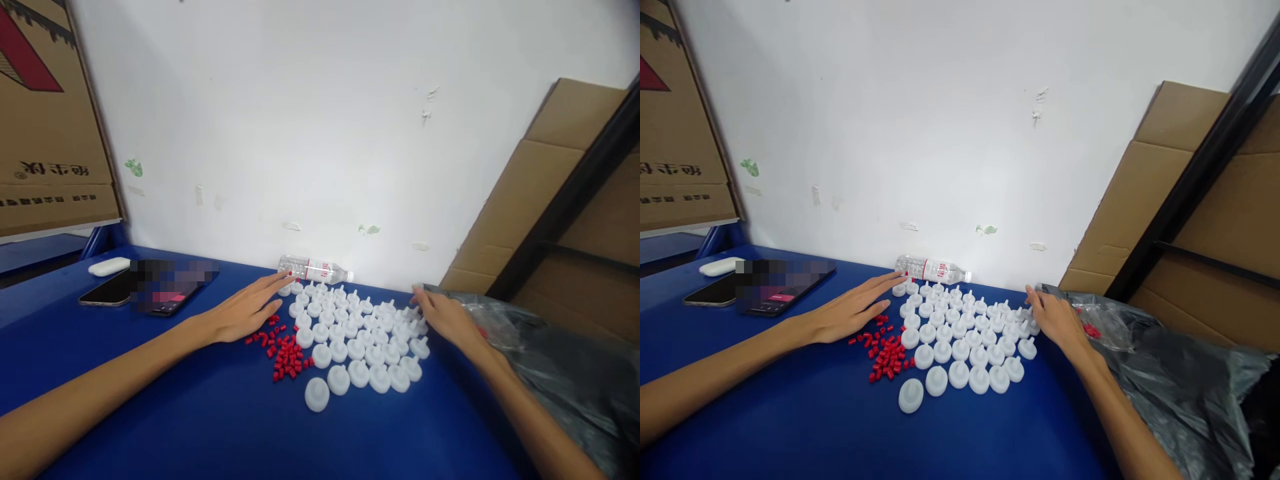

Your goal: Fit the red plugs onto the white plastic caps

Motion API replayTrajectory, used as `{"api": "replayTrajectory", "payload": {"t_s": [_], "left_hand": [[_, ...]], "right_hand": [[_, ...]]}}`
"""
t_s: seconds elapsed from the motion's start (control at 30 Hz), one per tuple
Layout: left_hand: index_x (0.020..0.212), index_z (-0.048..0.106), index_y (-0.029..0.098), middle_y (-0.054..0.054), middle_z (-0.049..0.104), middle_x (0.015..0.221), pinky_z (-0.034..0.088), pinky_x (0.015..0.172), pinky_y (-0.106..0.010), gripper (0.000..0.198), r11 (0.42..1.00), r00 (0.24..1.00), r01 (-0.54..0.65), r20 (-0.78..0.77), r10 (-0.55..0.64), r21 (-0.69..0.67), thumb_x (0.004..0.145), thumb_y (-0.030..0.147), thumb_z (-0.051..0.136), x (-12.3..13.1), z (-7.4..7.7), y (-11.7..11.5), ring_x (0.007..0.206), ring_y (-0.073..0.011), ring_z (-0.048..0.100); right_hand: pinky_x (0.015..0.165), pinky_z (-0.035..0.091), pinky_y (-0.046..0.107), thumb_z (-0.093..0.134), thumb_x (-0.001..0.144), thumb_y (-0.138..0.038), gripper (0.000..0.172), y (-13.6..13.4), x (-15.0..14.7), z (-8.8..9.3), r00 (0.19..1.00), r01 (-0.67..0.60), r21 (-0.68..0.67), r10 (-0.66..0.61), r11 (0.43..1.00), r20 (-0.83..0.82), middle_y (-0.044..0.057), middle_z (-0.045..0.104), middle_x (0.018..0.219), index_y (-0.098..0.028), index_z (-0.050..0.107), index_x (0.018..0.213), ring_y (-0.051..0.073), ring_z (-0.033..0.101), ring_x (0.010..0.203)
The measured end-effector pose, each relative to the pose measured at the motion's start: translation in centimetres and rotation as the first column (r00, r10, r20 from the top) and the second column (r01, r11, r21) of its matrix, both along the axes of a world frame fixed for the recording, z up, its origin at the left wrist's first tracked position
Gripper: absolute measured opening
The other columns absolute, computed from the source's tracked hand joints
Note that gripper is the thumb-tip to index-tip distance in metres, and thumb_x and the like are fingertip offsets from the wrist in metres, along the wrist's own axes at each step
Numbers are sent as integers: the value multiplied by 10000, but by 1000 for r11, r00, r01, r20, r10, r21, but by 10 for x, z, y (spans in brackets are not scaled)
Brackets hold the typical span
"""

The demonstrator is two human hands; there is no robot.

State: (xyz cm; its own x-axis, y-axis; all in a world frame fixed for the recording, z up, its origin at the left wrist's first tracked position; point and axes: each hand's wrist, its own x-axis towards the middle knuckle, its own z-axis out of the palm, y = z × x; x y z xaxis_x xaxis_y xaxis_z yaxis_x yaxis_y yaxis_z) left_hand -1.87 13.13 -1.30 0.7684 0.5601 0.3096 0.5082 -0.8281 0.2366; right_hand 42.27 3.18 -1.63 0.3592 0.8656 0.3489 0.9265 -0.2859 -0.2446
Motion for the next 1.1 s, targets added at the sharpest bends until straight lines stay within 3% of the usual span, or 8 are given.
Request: {"api": "replayTrajectory", "payload": {"t_s": [0.23,0.53,0.63,0.77,0.87,0.97,1.03,1.1], "left_hand": [[1451,482,203,-113,575,1403,429,1104,-424,456,998,996,-48,79,46,32,1070,306,255,1,-4,12,1298,-250,528],[1049,705,179,-95,726,974,541,764,-334,275,980,977,-182,132,170,86,977,312,475,-5,-2,27,860,-237,689],[915,697,184,-84,714,886,515,719,-327,255,966,972,-214,127,196,145,981,325,495,-10,-1,27,812,-243,680],[978,677,172,-104,704,893,499,703,-337,263,943,971,-221,144,189,249,1016,302,451,-9,5,19,828,-259,669],[1035,672,161,-120,714,948,506,747,-347,261,935,985,-142,142,101,325,1032,277,438,-1,10,3,871,-248,667],[1060,669,199,-71,738,990,508,821,-327,249,919,991,44,101,-90,392,1028,170,423,9,14,-22,932,-200,676],[1144,635,189,-77,747,1029,507,796,-318,252,808,942,202,115,-314,554,1021,111,430,15,16,-40,942,-188,686],[1198,600,187,-69,756,993,497,742,-325,251,712,902,222,138,-410,667,1027,113,431,20,18,-57,918,-193,688]], "right_hand": [[753,479,372,306,1013,-534,564,-3,-3,7,999,27,93,-24,995,-35,110,780,878,-224,755,870,297,733,861],[696,461,372,343,1002,-490,499,-9,-18,17,1000,8,204,-13,979,21,86,783,846,-239,740,833,296,728,813],[696,457,384,353,1004,-472,481,-11,-30,23,997,-41,262,21,964,75,105,773,830,-223,731,841,303,716,785],[865,463,412,415,1002,-467,378,-18,-66,32,973,-210,369,154,905,174,96,759,995,-218,700,991,302,682,971],[998,415,431,518,983,-469,287,-29,-108,34,918,-385,406,300,829,258,48,742,1093,-250,664,1097,262,653,1066],[1035,392,480,609,967,-347,247,-44,-151,31,762,-648,414,531,640,371,62,739,1083,-223,629,1179,243,660,1025],[1084,360,491,655,943,-354,423,-53,-174,28,705,-709,362,608,604,365,78,712,1177,-205,558,1327,238,644,1076],[1124,330,497,691,918,-393,520,-59,-190,24,655,-756,317,675,573,339,75,709,1186,-203,526,1374,235,643,1087]]}}
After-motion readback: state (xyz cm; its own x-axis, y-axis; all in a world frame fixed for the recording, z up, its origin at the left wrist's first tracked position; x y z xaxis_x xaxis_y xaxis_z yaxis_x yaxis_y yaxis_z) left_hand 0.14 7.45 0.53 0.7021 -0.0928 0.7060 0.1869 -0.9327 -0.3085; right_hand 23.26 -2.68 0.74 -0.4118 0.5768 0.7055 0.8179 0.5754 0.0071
